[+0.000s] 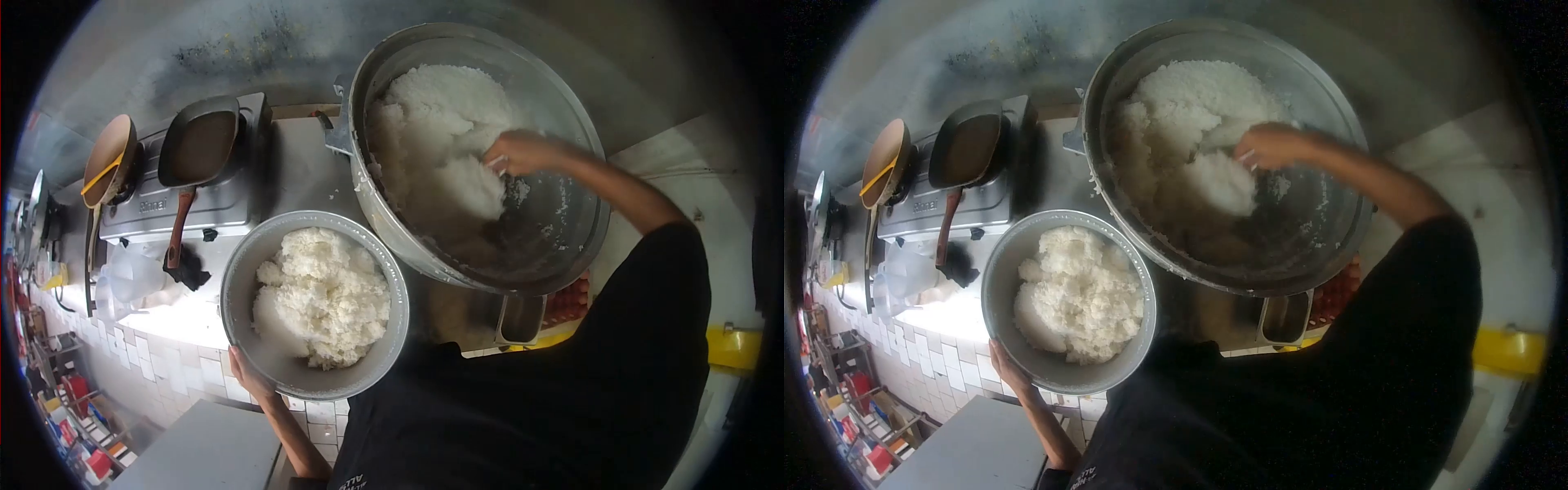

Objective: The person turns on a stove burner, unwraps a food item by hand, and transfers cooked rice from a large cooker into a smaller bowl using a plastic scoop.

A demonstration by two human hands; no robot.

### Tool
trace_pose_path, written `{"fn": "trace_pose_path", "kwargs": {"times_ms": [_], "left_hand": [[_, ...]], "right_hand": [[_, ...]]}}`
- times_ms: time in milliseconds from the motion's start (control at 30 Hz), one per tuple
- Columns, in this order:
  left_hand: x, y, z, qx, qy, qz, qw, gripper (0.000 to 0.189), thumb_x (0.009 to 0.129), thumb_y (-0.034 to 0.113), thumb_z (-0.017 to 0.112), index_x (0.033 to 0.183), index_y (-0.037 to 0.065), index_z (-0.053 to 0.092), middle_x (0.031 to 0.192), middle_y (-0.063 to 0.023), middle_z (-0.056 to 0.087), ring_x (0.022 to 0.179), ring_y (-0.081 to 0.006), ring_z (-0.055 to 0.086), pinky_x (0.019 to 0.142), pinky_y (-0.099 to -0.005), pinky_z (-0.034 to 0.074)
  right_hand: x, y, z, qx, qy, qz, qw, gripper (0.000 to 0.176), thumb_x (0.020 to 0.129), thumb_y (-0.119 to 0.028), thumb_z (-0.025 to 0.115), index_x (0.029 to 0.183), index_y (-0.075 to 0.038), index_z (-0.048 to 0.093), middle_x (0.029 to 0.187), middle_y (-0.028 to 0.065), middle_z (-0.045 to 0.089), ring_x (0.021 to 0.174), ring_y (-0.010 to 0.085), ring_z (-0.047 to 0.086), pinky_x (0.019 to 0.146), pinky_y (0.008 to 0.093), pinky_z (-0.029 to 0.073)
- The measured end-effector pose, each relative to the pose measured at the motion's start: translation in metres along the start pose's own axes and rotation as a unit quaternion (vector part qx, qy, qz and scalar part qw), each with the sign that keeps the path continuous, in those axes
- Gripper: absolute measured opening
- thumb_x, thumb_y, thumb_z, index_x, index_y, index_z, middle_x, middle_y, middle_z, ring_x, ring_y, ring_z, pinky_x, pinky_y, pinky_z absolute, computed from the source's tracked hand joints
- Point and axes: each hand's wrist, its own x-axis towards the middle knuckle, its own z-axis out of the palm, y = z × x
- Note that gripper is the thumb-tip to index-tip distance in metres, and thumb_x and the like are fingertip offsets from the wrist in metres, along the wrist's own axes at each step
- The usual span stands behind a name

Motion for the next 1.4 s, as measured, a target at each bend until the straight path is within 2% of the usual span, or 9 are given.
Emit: {"fn": "trace_pose_path", "kwargs": {"times_ms": [133,167,267,733,1000,1200,1267,1300,1400], "left_hand": [[0.002,-0.002,-0.01,0.043,-0.001,-0.013,0.999,0.049,0.102,0.037,0.038,0.125,-0.003,0.052,0.113,-0.0132,0.059,0.098,-0.0212,0.057,0.084,-0.0319,0.045],[0.006,-0.006,-0.01,0.032,-0.038,0.007,0.999,0.049,0.102,0.037,0.038,0.126,-0.004,0.051,0.114,-0.0138,0.059,0.099,-0.0218,0.057,0.085,-0.0322,0.045],[0.006,-0.012,-0.009,0.032,0.025,-0.004,0.999,0.05,0.102,0.038,0.038,0.127,-0.004,0.051,0.114,-0.0141,0.059,0.1,-0.0221,0.057,0.086,-0.0326,0.045],[0.007,-0.009,-0.014,-0.019,-0.007,-0.02,1.0,0.053,0.101,0.037,0.043,0.132,-0.005,0.047,0.123,-0.0165,0.055,0.11,-0.0234,0.054,0.093,-0.0322,0.043],[0.019,-0.035,-0.022,-0.039,-0.008,0.029,0.999,0.049,0.1,0.038,0.048,0.125,-0.003,0.055,0.114,-0.0099,0.061,0.101,-0.0163,0.055,0.09,-0.0266,0.042],[0.01,-0.012,-0.014,-0.027,-0.039,0.033,0.998,0.045,0.1,0.037,0.047,0.121,-0.002,0.058,0.11,-0.0075,0.063,0.097,-0.0141,0.056,0.088,-0.0263,0.043],[0.013,-0.013,-0.012,-0.033,-0.045,0.043,0.998,0.045,0.1,0.037,0.047,0.119,-0.002,0.058,0.109,-0.007,0.063,0.096,-0.0137,0.056,0.088,-0.0261,0.043],[0.012,-0.017,-0.015,-0.044,-0.045,0.055,0.997,0.044,0.1,0.037,0.046,0.118,-0.001,0.058,0.108,-0.0065,0.063,0.095,-0.0133,0.056,0.087,-0.026,0.043],[0.009,-0.013,-0.01,0.0,0.006,0.052,0.999,0.046,0.101,0.033,0.044,0.125,-0.005,0.055,0.113,-0.011,0.062,0.101,-0.0179,0.056,0.09,-0.0285,0.043]], "right_hand": [[0.004,0.007,0.047,0.172,-0.006,-0.018,0.985,0.018,0.07,-0.002,0.056,0.087,0.003,0.06,0.074,0.0162,0.062,0.067,0.0235,0.06,0.061,0.038,0.045],[-0.002,-0.001,0.047,0.229,0.042,-0.11,0.966,0.002,0.071,0.002,0.05,0.07,0.001,0.049,0.057,0.0065,0.045,0.055,0.0115,0.044,0.051,0.0306,0.037],[-0.002,0.008,0.058,0.36,-0.027,-0.023,0.932,0.009,0.076,0.0,0.053,0.068,-0.002,0.05,0.056,0.0015,0.046,0.053,0.0079,0.043,0.047,0.0284,0.035],[-0.003,-0.01,0.067,0.383,-0.012,0.015,0.923,0.018,0.085,0.004,0.043,0.068,-0.004,0.042,0.062,-0.0026,0.04,0.057,0.007,0.043,0.05,0.0261,0.039],[-0.023,0.009,0.068,0.477,-0.017,0.061,0.876,0.014,0.081,0.006,0.05,0.086,-0.001,0.061,0.068,0.0,0.055,0.06,0.0085,0.052,0.05,0.0241,0.041],[-0.053,0.057,0.029,0.379,0.083,-0.002,0.922,0.032,0.072,0.003,0.058,0.104,0.002,0.058,0.09,0.0055,0.059,0.079,0.0143,0.057,0.064,0.0301,0.048],[-0.081,0.081,0.034,0.274,0.271,-0.039,0.922,0.05,0.073,0.001,0.062,0.121,0.001,0.05,0.106,0.0065,0.055,0.086,0.0154,0.056,0.069,0.0317,0.048],[-0.103,0.029,-0.004,0.344,0.239,0.137,0.898,0.055,0.077,-0.001,0.062,0.129,-0.002,0.043,0.114,0.0068,0.052,0.084,0.0139,0.055,0.066,0.029,0.048],[-0.132,-0.058,-0.04,0.479,0.324,0.167,0.799,0.035,0.085,0.005,0.043,0.118,-0.002,0.049,0.093,0.0046,0.057,0.064,0.0068,0.052,0.052,0.0202,0.044]]}}
